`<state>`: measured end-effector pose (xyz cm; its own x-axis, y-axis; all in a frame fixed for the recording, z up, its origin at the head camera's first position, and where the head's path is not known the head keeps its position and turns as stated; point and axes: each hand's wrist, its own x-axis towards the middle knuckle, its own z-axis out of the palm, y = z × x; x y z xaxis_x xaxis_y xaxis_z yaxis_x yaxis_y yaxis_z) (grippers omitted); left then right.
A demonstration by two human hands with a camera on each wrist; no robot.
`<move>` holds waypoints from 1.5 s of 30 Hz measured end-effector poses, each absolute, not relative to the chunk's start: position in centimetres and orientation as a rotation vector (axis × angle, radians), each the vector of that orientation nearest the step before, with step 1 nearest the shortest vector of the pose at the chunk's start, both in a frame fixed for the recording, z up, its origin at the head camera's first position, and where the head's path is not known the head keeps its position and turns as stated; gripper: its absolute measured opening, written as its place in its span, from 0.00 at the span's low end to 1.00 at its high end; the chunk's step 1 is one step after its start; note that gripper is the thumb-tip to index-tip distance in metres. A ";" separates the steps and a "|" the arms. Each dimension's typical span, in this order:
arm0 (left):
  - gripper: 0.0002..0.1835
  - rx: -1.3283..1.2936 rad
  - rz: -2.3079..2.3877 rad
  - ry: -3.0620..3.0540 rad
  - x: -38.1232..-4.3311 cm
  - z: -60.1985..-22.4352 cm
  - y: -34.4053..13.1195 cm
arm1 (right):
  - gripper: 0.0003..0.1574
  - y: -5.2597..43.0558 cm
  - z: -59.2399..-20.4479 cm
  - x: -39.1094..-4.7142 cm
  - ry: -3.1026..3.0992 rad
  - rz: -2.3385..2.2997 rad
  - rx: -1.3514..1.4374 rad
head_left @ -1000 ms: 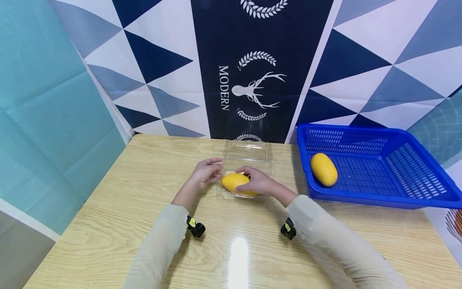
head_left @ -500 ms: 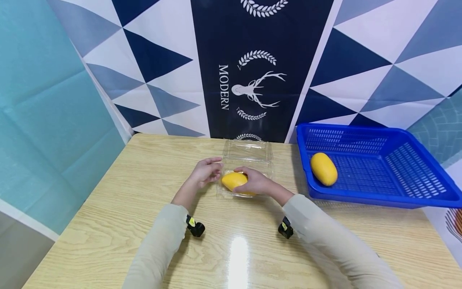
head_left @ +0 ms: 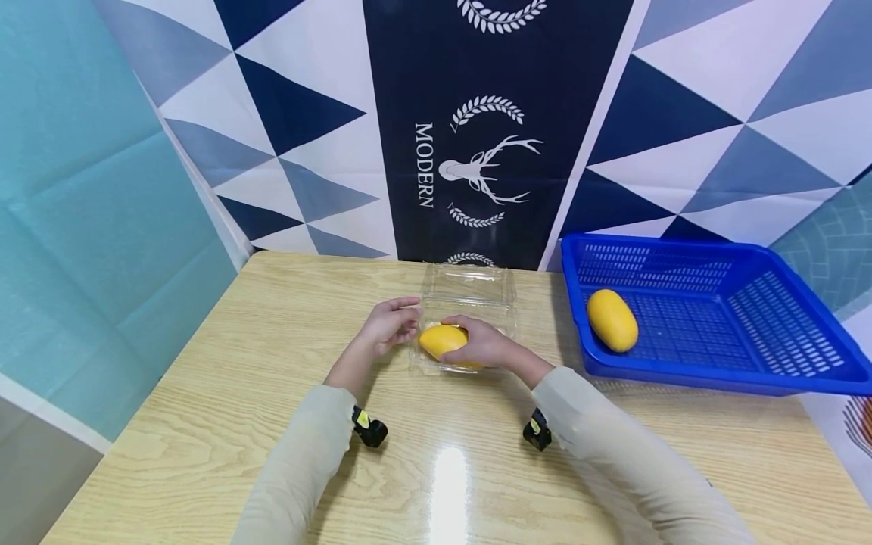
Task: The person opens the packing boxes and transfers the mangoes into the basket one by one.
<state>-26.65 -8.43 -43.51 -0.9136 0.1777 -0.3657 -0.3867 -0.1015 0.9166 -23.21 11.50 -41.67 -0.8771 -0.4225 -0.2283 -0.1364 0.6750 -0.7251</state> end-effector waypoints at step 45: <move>0.24 -0.197 2.054 1.815 -26.3 -43.2 -8.5 | 0.46 13.8 -38.2 -23.6 2.599 -1.186 -0.322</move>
